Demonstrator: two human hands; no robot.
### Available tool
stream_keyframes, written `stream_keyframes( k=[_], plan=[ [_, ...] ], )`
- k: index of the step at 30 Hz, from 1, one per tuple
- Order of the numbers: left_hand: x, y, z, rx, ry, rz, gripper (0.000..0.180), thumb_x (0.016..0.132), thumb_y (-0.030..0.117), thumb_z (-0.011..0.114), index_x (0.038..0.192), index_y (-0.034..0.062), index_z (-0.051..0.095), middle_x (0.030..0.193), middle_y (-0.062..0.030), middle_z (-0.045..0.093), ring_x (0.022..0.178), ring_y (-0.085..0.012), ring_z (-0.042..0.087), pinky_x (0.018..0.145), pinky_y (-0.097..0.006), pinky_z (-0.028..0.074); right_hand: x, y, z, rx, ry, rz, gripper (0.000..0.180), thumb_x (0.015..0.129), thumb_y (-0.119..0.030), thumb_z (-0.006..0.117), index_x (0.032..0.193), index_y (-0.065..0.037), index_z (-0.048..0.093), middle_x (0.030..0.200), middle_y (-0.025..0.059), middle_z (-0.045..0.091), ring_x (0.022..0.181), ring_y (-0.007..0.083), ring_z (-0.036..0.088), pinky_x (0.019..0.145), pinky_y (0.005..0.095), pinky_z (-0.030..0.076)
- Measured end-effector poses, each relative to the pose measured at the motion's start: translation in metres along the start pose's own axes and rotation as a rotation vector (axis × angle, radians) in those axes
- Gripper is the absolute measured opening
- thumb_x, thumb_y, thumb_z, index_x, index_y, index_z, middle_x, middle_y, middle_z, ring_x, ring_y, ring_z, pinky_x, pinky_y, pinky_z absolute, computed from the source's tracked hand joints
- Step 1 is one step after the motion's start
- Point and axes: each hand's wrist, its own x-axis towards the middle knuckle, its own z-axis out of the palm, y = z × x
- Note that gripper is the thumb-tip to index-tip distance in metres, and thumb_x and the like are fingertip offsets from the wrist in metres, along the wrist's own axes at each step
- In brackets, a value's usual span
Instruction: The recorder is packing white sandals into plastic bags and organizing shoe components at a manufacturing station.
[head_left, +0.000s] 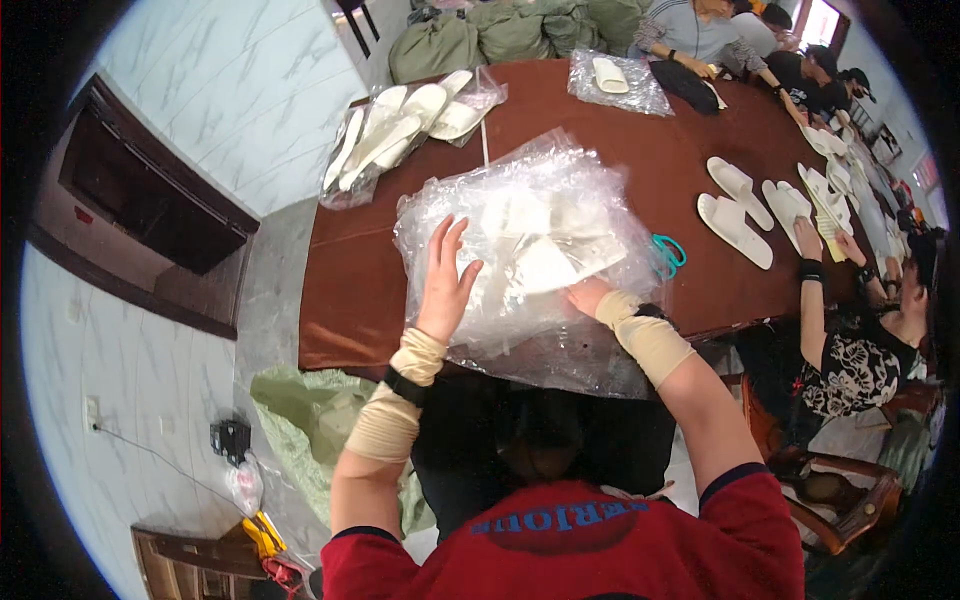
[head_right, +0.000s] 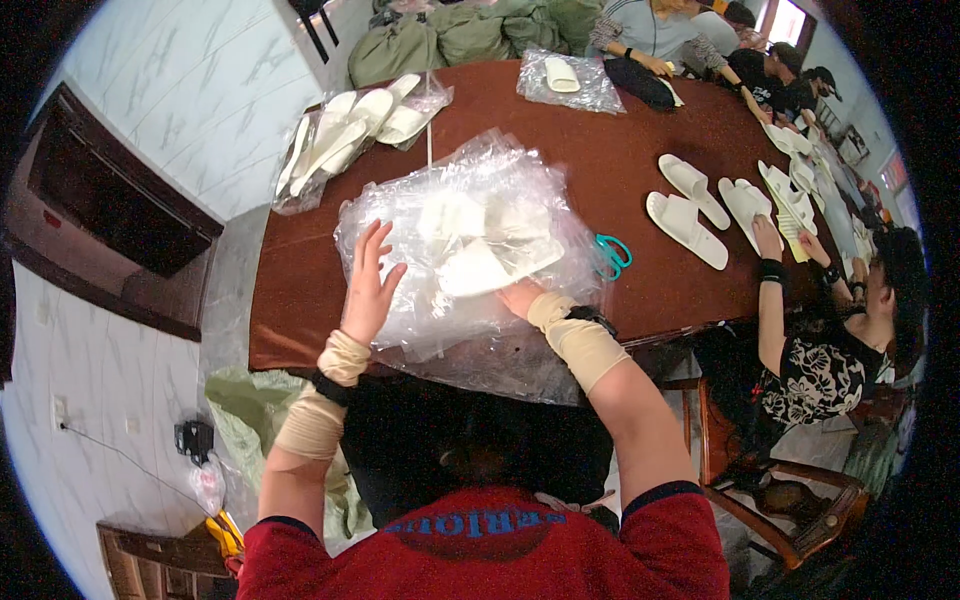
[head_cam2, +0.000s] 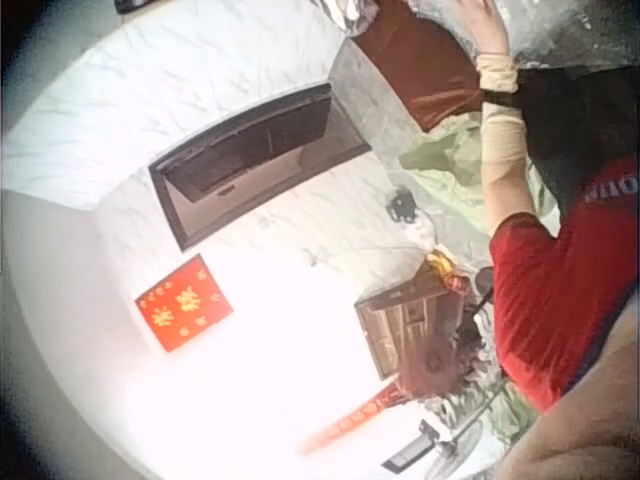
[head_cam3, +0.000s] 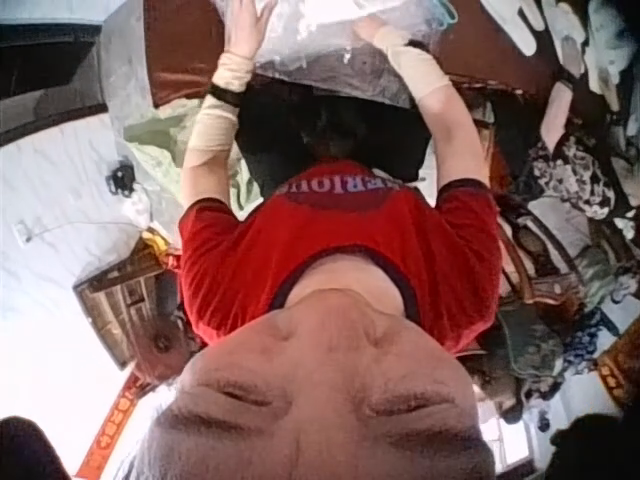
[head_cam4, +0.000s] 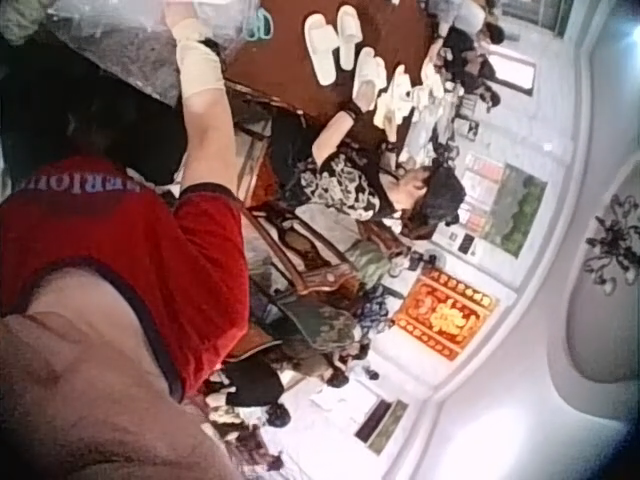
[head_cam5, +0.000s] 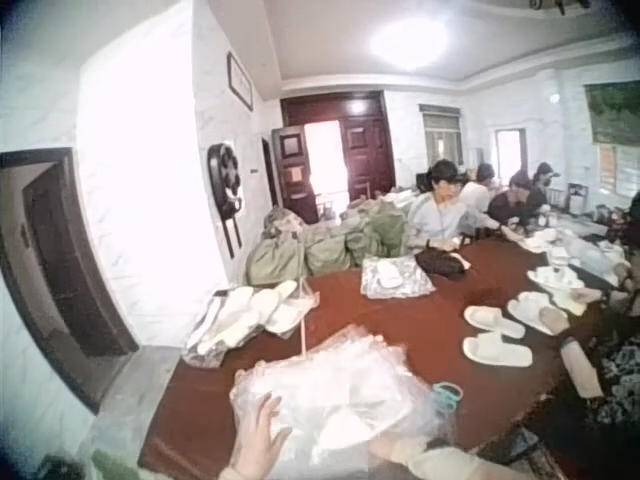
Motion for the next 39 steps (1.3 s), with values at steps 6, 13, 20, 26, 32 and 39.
stream_keyframes(
  k=[6,13,20,26,32,39],
  plan=[
    [-0.029,-0.077,0.06,0.336,-0.076,-0.32,0.035,0.088,0.022,0.058,0.12,0.0078,0.051,0.127,-0.0125,0.05,0.107,-0.035,0.052,0.087,-0.045,0.044,-0.01,-0.028,-0.023,0.079,0.025,-0.123,0.057,0.092,-0.024,0.045,0.142,-0.006,0.024,0.145,0.0238,0.026,0.133,0.039,0.027,0.111,0.0401,0.024],
    [-0.038,-0.117,0.067,0.264,-0.121,-0.321,0.023,0.084,0.021,0.06,0.092,0.0001,0.064,0.101,-0.0183,0.063,0.099,-0.0329,0.058,0.086,-0.042,0.044,-0.034,-0.011,-0.077,-0.282,0.095,0.008,0.025,0.086,-0.027,0.055,0.103,-0.012,0.065,0.101,0.0132,0.064,0.098,0.0334,0.058,0.09,0.0446,0.041],
    [-0.031,-0.104,0.059,0.294,-0.198,-0.39,0.037,0.082,0.036,0.064,0.099,0.0034,0.063,0.106,-0.0172,0.062,0.1,-0.035,0.057,0.089,-0.041,0.044,-0.055,0.033,-0.119,0.414,0.772,0.301,0.014,0.08,-0.019,0.062,0.088,-0.01,0.068,0.083,0.0125,0.067,0.078,0.0294,0.064,0.071,0.0367,0.05],
    [-0.031,-0.091,0.065,0.267,-0.247,-0.42,0.044,0.08,0.045,0.064,0.1,0.006,0.064,0.118,-0.0141,0.058,0.11,-0.0366,0.049,0.095,-0.042,0.04,-0.005,0.03,-0.106,0.211,0.531,0.078,0.019,0.08,-0.021,0.064,0.094,-0.008,0.067,0.088,0.0134,0.067,0.084,0.0311,0.064,0.074,0.0366,0.049],
    [-0.043,-0.102,0.059,0.273,-0.249,-0.499,0.042,0.075,0.049,0.065,0.1,0.0147,0.064,0.131,-0.0065,0.047,0.123,-0.0311,0.037,0.098,-0.055,0.029,0.01,-0.017,-0.095,-0.271,0.225,0.186,0.03,0.078,-0.029,0.066,0.099,-0.009,0.062,0.094,0.0167,0.065,0.089,0.0348,0.061,0.08,0.0396,0.048],
    [-0.038,-0.093,0.061,0.295,-0.317,-0.517,0.039,0.077,0.042,0.065,0.102,0.0116,0.062,0.131,-0.0067,0.047,0.119,-0.0336,0.039,0.098,-0.052,0.031,-0.034,0.091,-0.117,0.659,0.711,0.626,0.015,0.077,-0.011,0.063,0.09,-0.005,0.062,0.081,0.0101,0.065,0.078,0.0247,0.063,0.07,0.0348,0.05]
  ],
)
